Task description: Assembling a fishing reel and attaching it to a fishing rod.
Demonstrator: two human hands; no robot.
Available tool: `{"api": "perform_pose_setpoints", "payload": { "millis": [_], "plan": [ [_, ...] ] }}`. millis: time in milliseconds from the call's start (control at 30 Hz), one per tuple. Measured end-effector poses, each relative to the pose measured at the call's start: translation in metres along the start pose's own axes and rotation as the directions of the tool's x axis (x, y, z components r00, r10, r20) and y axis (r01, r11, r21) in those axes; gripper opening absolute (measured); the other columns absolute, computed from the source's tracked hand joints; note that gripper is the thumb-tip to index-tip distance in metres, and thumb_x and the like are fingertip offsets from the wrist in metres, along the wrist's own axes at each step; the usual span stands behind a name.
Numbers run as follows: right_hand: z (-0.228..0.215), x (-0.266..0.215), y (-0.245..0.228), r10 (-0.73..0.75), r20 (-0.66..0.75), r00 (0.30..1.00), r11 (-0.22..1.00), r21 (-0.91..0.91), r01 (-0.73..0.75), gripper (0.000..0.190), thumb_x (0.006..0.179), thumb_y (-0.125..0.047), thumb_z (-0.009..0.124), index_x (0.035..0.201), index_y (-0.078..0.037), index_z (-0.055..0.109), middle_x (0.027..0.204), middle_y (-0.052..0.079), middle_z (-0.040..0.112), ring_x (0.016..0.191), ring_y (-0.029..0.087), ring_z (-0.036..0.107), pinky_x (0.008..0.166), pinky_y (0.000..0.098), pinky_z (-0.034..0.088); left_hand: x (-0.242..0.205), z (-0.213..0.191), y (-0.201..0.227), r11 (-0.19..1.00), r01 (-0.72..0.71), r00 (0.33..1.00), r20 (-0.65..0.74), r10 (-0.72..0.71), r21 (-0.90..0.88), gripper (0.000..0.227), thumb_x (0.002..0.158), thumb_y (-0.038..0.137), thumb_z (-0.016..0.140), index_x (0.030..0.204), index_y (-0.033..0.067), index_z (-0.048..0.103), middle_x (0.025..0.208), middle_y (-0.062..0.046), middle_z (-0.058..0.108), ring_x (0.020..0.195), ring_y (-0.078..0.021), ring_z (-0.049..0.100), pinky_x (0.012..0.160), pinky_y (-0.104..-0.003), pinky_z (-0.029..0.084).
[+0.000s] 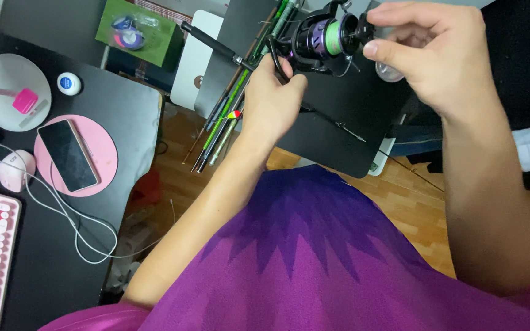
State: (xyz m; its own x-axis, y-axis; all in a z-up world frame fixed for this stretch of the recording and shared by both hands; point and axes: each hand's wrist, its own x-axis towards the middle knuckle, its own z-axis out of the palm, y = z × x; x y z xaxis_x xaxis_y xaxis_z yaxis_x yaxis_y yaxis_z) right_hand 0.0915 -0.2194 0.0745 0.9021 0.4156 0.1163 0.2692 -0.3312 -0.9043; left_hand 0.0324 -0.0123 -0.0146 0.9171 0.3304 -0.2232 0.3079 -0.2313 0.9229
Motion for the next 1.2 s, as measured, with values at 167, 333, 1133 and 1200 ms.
{"api": "perform_pose_setpoints", "payload": {
  "millis": [167,333,1133,1200],
  "plan": [
    [-0.006,0.000,0.003,-0.050,0.010,0.999,0.999,0.011,0.050,0.019,0.096,0.002,0.077,0.115,0.002,0.071,0.109,0.007,0.072,0.092,0.007,0.070,0.079,0.0195,0.057,-0.002,0.000,0.003,0.998,0.058,0.998,0.031,-0.058,0.017,0.021,0.077,0.022,0.070,0.086,0.0098,0.056,0.069,-0.005,0.066,0.065,-0.0180,0.066,0.065,-0.033,0.053],
    [-0.001,-0.001,-0.010,-0.025,-0.041,0.999,0.988,-0.156,0.019,0.014,0.098,0.001,0.075,0.111,0.003,0.071,0.090,0.008,0.071,0.076,0.008,0.065,0.064,0.0195,0.048,-0.007,-0.003,0.015,0.999,-0.039,0.999,-0.022,0.039,0.016,0.020,0.081,0.019,0.067,0.092,0.0082,0.054,0.065,-0.008,0.062,0.061,-0.0219,0.064,0.061,-0.036,0.052],
    [-0.006,-0.003,0.042,0.105,0.038,0.994,0.988,0.110,-0.108,0.014,0.113,-0.006,0.066,0.120,0.006,0.063,0.109,0.011,0.071,0.096,0.015,0.074,0.079,0.0248,0.065,-0.014,-0.003,0.014,0.984,-0.163,0.984,-0.056,0.167,0.071,0.016,0.085,0.014,0.064,0.097,0.0075,0.055,0.062,-0.011,0.062,0.056,-0.0254,0.065,0.060,-0.040,0.052],
    [0.000,-0.003,0.039,0.167,0.004,0.986,0.979,0.117,-0.166,0.016,0.112,-0.008,0.066,0.120,0.005,0.064,0.107,0.011,0.072,0.093,0.014,0.074,0.074,0.0240,0.062,-0.015,0.001,0.010,0.988,-0.151,0.987,-0.051,0.153,0.040,0.016,0.084,0.014,0.065,0.095,0.0074,0.055,0.064,-0.010,0.062,0.057,-0.0238,0.064,0.060,-0.038,0.052]
  ]
}}
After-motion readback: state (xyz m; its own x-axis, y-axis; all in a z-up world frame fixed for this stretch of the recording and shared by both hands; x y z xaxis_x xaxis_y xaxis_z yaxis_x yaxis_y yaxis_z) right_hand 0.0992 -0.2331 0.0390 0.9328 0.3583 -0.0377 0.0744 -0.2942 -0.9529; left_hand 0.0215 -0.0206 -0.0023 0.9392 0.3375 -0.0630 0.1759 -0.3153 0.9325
